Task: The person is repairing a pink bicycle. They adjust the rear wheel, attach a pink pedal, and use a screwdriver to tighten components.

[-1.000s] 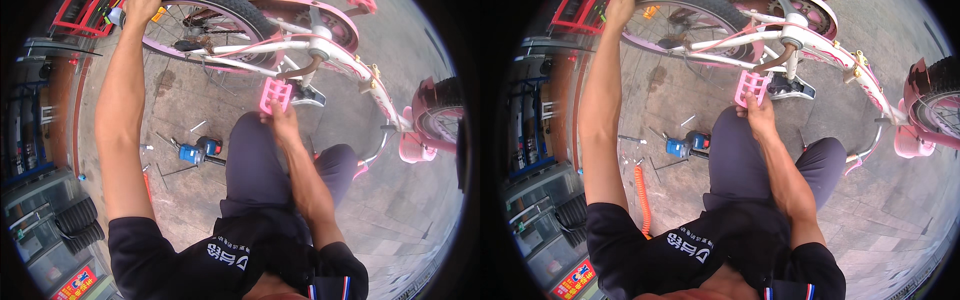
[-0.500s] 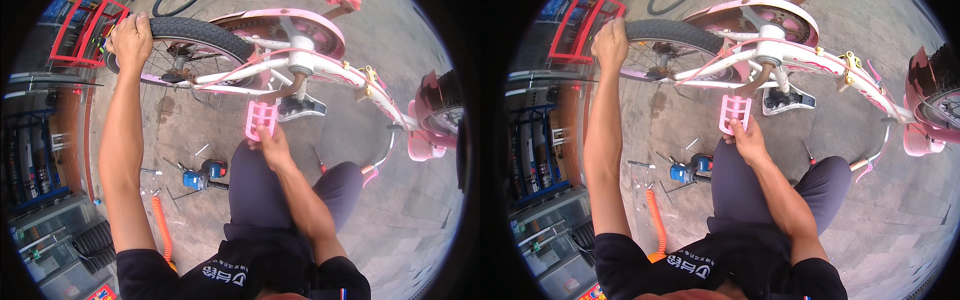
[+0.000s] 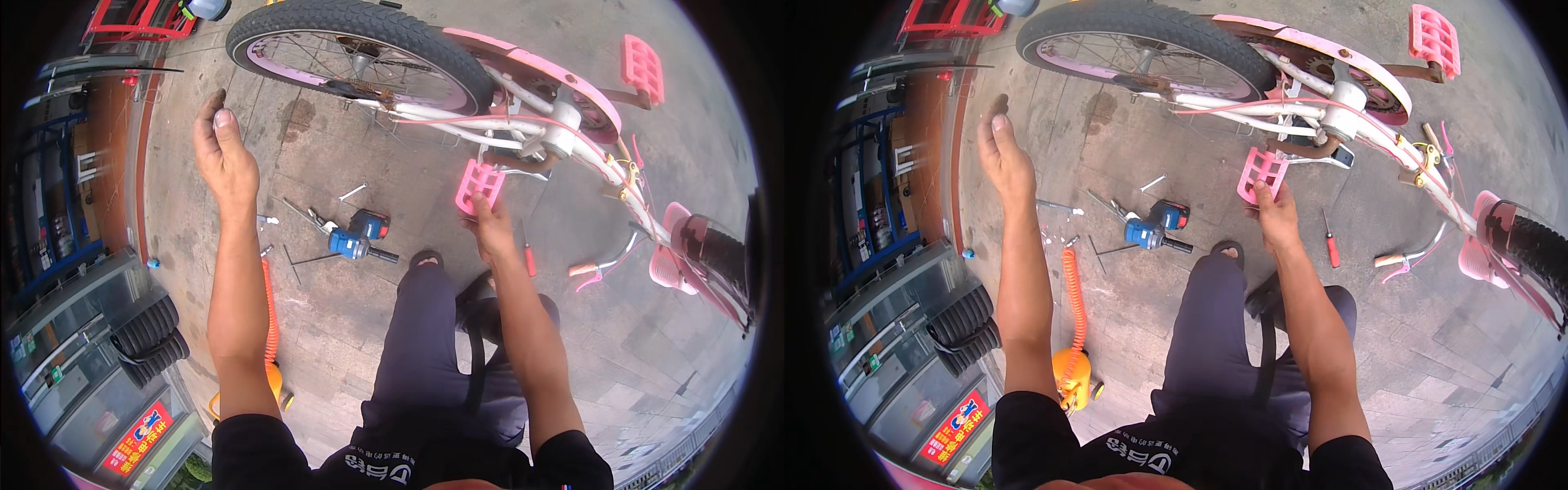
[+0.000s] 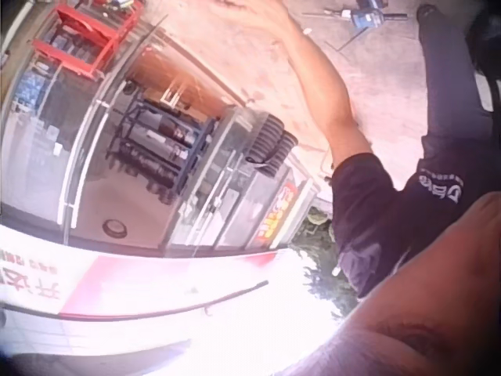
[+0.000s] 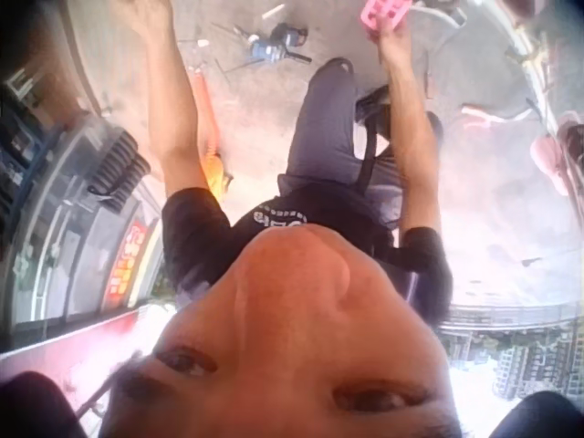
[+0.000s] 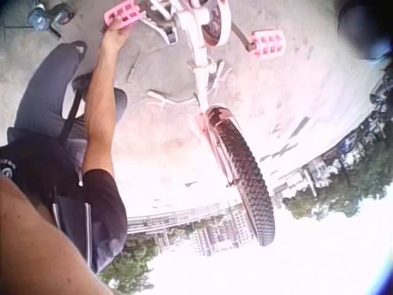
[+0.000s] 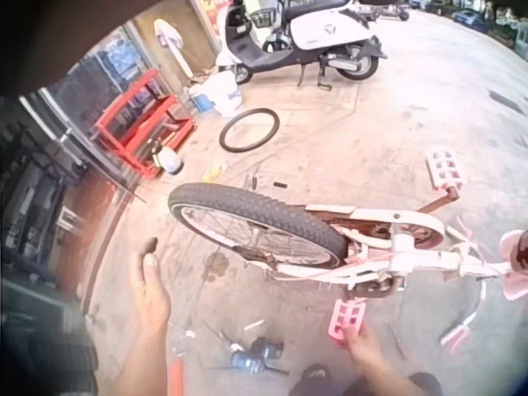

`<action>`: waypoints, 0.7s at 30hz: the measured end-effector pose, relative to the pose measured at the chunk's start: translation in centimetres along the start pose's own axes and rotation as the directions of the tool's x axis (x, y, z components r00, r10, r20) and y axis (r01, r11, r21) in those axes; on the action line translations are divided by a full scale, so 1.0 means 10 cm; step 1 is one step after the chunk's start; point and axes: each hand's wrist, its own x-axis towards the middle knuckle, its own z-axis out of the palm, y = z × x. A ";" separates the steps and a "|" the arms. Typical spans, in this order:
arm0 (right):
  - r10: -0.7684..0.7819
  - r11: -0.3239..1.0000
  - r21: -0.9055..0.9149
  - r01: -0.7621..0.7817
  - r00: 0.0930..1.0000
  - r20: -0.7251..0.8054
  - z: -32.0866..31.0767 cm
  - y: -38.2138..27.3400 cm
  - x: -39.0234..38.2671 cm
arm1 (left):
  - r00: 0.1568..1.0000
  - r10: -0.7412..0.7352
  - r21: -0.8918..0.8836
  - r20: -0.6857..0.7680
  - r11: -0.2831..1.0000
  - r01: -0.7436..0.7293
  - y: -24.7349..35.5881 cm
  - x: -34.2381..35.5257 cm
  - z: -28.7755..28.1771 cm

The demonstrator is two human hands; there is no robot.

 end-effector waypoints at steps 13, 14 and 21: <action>0.061 0.931 -0.327 -0.160 0.954 -0.294 0.13 -0.14 0.08 | 0.061 -0.975 0.308 0.214 0.127 0.943 0.17 -3.05 -2.90; 0.065 0.927 -0.335 -0.169 0.951 -0.301 0.13 -0.13 0.12 | 0.005 -0.978 0.317 0.210 0.073 0.946 0.28 -3.03 -2.88; -0.071 0.886 -0.457 -0.081 0.949 -0.307 0.28 -0.16 -0.05 | -0.090 -0.955 0.301 0.282 -0.001 0.954 0.82 -2.12 -2.44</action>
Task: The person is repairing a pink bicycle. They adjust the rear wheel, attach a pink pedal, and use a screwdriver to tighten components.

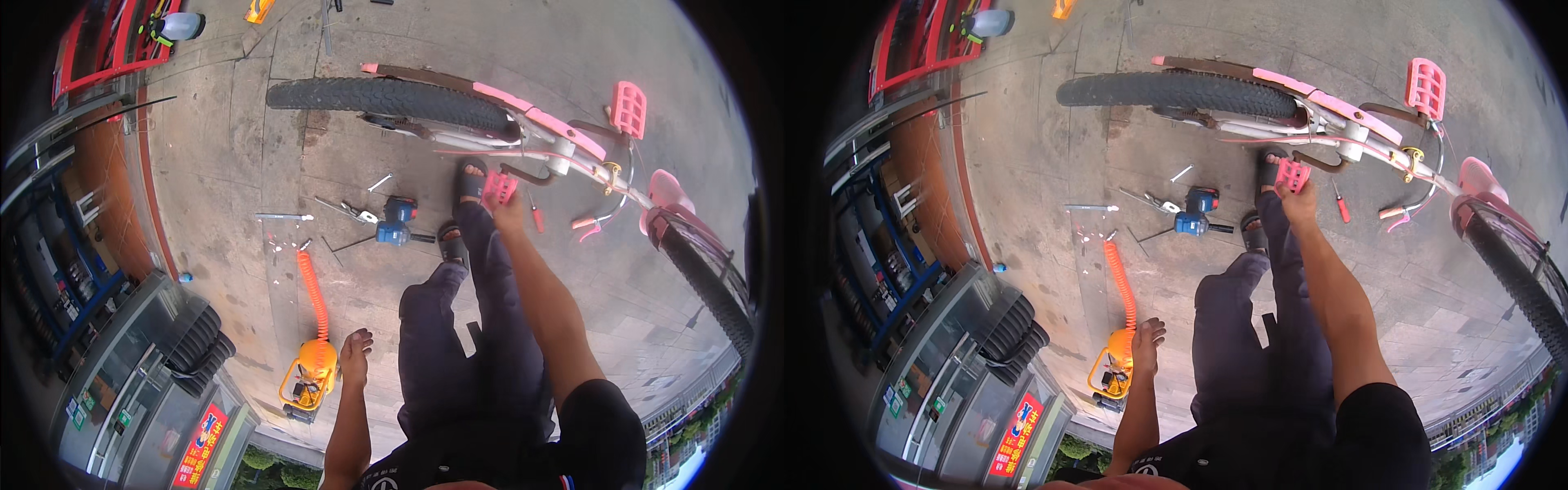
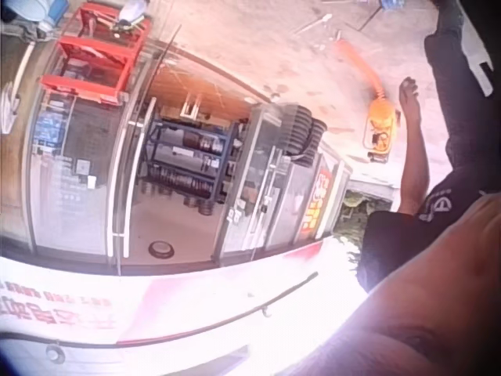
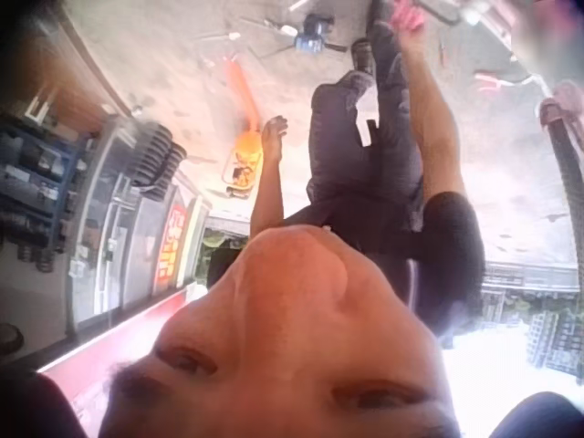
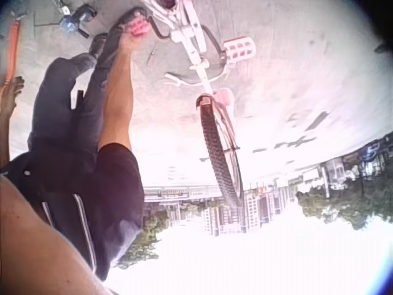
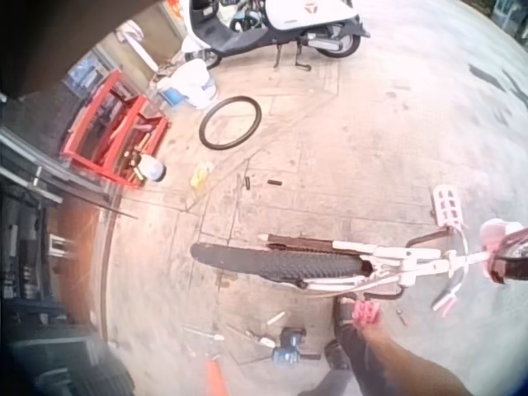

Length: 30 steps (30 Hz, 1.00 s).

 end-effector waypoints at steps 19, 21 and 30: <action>0.117 0.949 -0.236 -0.210 0.928 -0.354 0.25 -0.41 0.20 | 0.852 0.523 -0.104 0.024 0.849 -0.518 3.68 0.95 -0.68; 0.202 0.929 -0.210 -0.304 0.893 -0.403 0.23 -0.27 0.19 | 0.823 0.560 -0.090 0.095 0.828 -0.553 4.21 1.44 -0.73; 0.185 0.902 -0.222 -0.369 0.797 -0.575 0.12 -0.10 -0.01 | 0.886 0.308 0.311 0.346 0.854 -0.418 5.72 3.58 -1.06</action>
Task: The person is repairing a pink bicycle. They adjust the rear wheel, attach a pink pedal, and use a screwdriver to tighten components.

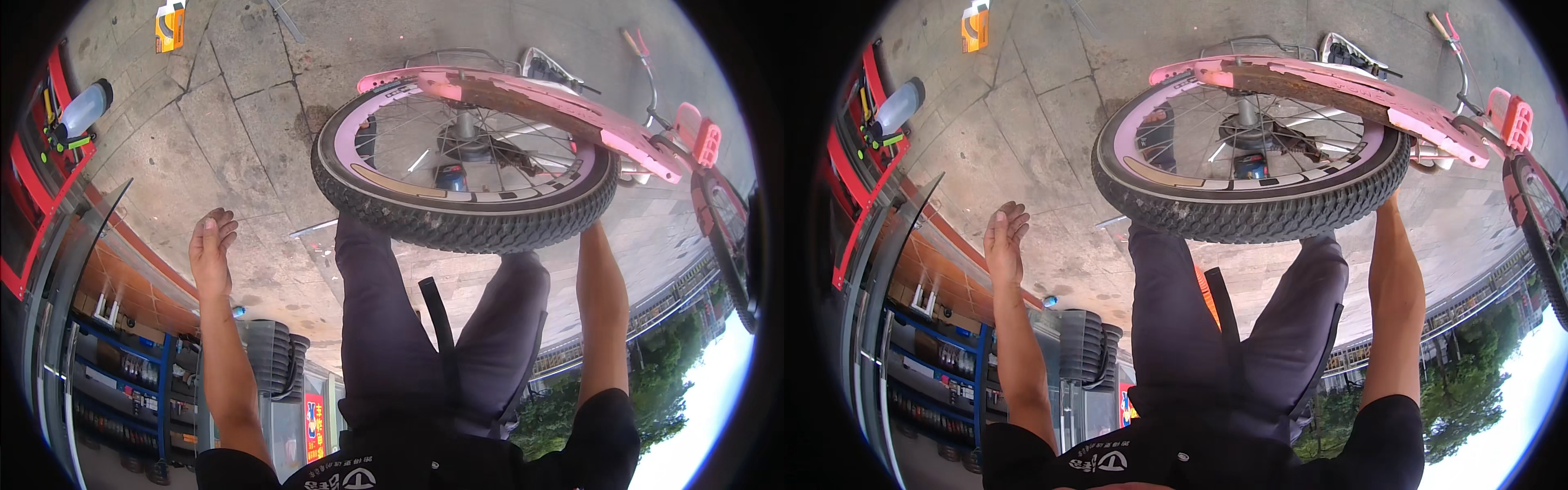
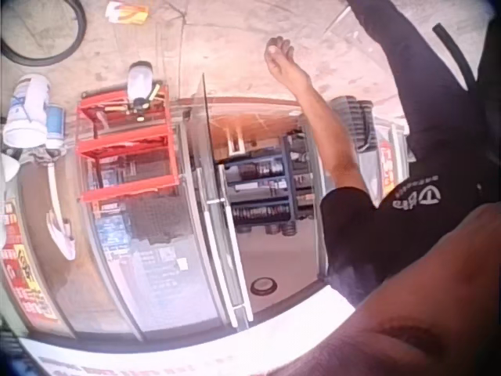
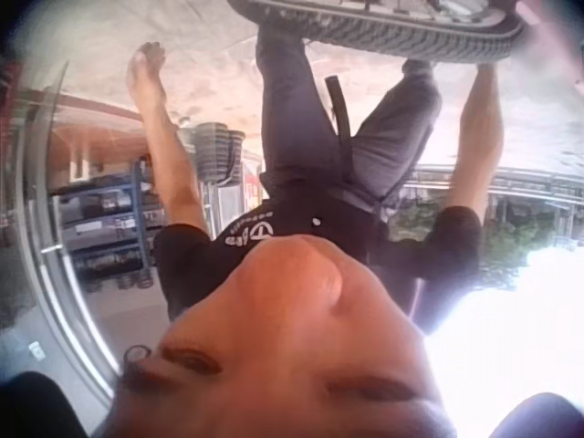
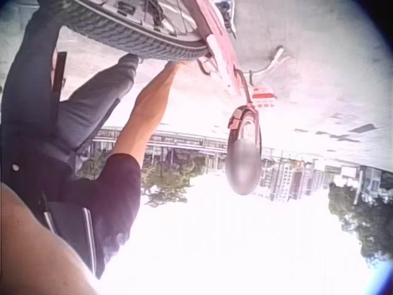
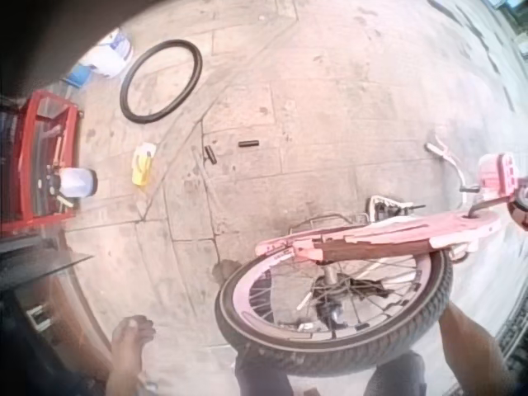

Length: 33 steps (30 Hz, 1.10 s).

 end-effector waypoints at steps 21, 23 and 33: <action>-0.052 0.998 -0.047 0.043 0.976 -0.212 0.25 -0.34 -0.16 | 0.213 0.107 0.187 0.971 0.216 -0.958 1.18 1.11 3.50; -0.020 0.994 -0.109 -0.004 0.975 -0.220 0.24 -0.51 -0.18 | 0.279 0.080 0.251 0.957 0.251 -0.935 1.18 1.16 3.52; 0.074 0.995 -0.045 -0.088 0.967 -0.245 0.32 -0.53 -0.33 | 0.443 0.047 0.421 0.895 0.233 -0.876 1.10 1.15 3.48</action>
